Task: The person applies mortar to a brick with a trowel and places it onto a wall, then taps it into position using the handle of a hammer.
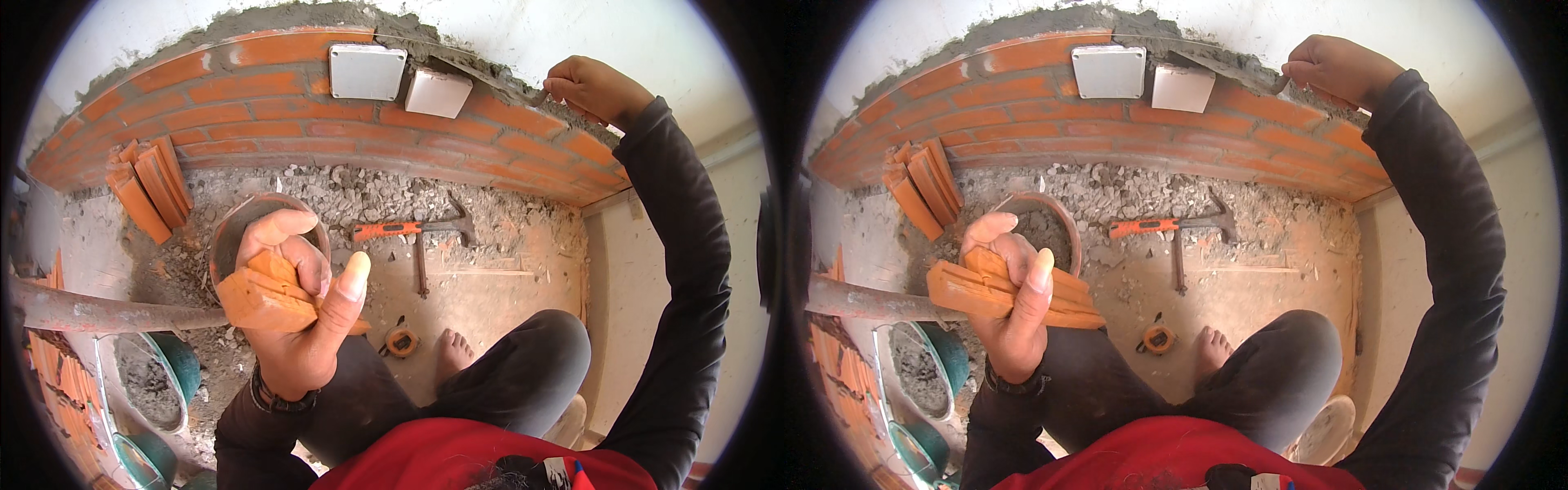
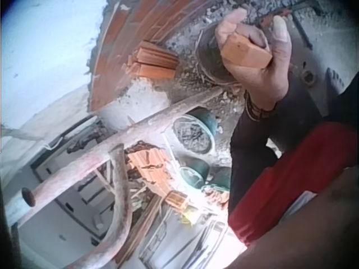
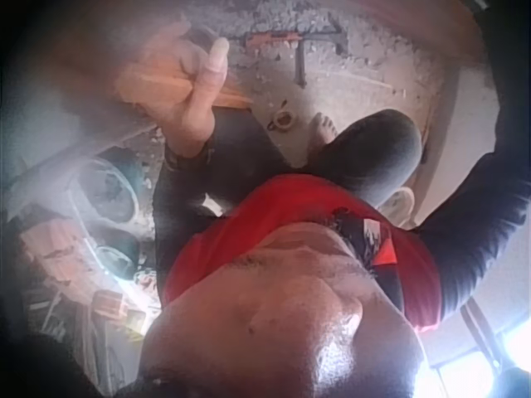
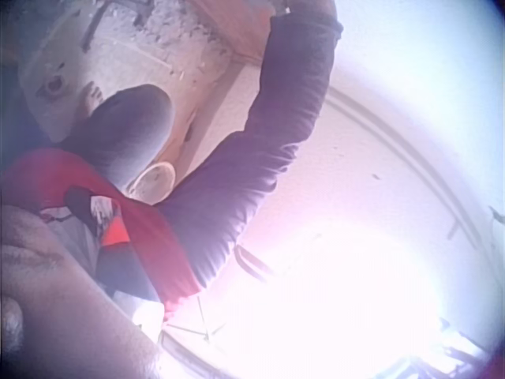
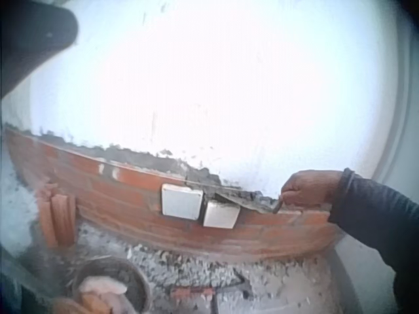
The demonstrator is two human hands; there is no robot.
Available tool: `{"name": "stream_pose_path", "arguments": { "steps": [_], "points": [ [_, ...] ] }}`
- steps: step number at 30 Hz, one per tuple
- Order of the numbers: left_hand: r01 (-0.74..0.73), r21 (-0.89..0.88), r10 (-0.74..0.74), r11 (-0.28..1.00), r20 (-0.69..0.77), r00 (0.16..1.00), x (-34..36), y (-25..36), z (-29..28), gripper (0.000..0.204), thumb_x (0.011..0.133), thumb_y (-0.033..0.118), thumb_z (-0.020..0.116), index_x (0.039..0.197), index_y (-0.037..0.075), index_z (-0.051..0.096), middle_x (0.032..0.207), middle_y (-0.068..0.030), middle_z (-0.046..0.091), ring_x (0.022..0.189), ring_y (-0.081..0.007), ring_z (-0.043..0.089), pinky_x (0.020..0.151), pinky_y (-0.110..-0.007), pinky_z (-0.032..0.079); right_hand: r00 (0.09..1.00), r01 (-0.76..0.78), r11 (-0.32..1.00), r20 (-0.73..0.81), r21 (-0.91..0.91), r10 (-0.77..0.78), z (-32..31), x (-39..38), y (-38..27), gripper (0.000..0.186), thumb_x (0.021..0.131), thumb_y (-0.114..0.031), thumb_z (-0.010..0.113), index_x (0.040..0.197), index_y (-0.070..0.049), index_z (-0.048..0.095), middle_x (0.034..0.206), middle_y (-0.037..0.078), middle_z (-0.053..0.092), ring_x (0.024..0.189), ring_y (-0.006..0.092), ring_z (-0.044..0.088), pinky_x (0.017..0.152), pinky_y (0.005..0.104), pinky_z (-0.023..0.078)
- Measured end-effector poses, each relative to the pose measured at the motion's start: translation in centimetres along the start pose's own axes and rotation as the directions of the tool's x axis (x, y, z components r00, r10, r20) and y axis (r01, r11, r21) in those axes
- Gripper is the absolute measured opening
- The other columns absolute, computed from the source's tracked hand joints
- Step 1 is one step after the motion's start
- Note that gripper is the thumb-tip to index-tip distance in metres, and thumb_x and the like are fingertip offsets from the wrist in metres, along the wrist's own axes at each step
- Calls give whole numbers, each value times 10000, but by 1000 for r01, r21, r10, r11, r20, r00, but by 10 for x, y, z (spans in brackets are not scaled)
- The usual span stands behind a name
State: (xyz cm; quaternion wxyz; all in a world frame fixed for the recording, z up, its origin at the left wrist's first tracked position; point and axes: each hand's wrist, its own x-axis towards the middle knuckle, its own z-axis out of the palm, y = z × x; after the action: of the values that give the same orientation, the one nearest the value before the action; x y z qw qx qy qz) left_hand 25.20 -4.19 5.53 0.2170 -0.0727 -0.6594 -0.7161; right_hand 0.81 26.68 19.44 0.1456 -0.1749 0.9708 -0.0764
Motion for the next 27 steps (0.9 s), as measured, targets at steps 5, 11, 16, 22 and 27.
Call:
{"name": "stream_pose_path", "arguments": {
  "steps": [5, 11, 16, 22, 27],
  "points": [
    [-6, 20, 7, 1000, -19, 1000, -1, 5, -1, 442, 874, -20, 614, 1287, 9, 460, 839, 22, 411, 729, -60, 400, 667, -198, 332, 999, -33, 999, -13, 28, 34, 8, -3, 10, 341, 993, -235, 499, 727, -30, 552, 526, -24, 416, 388, 83, 386, 371, 269, 340],
    [-40, 1, 40, 999, -88, 995, -1, 2, -4, 504, 835, 22, 741, 1253, -17, 463, 727, 28, 417, 639, -52, 396, 613, -196, 332, 993, -84, 987, -73, 140, 95, 24, -11, 26, 344, 1000, -253, 499, 754, -25, 577, 564, -25, 431, 440, 70, 397, 394, 262, 326],
    [-45, 26, 47, 999, -84, 995, -2, 4, -9, 457, 856, -7, 655, 1270, -15, 460, 797, 25, 418, 716, -62, 403, 670, -204, 336, 979, -40, 999, -199, 4, 39, 34, -30, 55, 306, 985, -222, 529, 875, 40, 640, 592, 50, 474, 509, 125, 404, 496, 326, 373],
    [-22, -35, 15, 999, -198, 980, -5, 8, -7, 469, 848, -22, 667, 1266, -13, 457, 809, 18, 437, 725, -66, 419, 698, -204, 370, 948, 151, 986, -271, -76, -166, 65, -54, 49, 245, 968, -178, 565, 923, 54, 626, 629, 160, 481, 559, 217, 435, 567, 372, 410],
    [-60, -34, 48, 998, -272, 961, -10, 12, -16, 499, 840, -23, 680, 1281, -14, 448, 840, 19, 446, 765, -61, 419, 723, -199, 367, 917, 311, 950, -259, -11, -303, 91, -46, 26, 217, 974, -141, 560, 892, 57, 589, 681, 169, 493, 592, 278, 448, 593, 388, 411]
  ]
}}
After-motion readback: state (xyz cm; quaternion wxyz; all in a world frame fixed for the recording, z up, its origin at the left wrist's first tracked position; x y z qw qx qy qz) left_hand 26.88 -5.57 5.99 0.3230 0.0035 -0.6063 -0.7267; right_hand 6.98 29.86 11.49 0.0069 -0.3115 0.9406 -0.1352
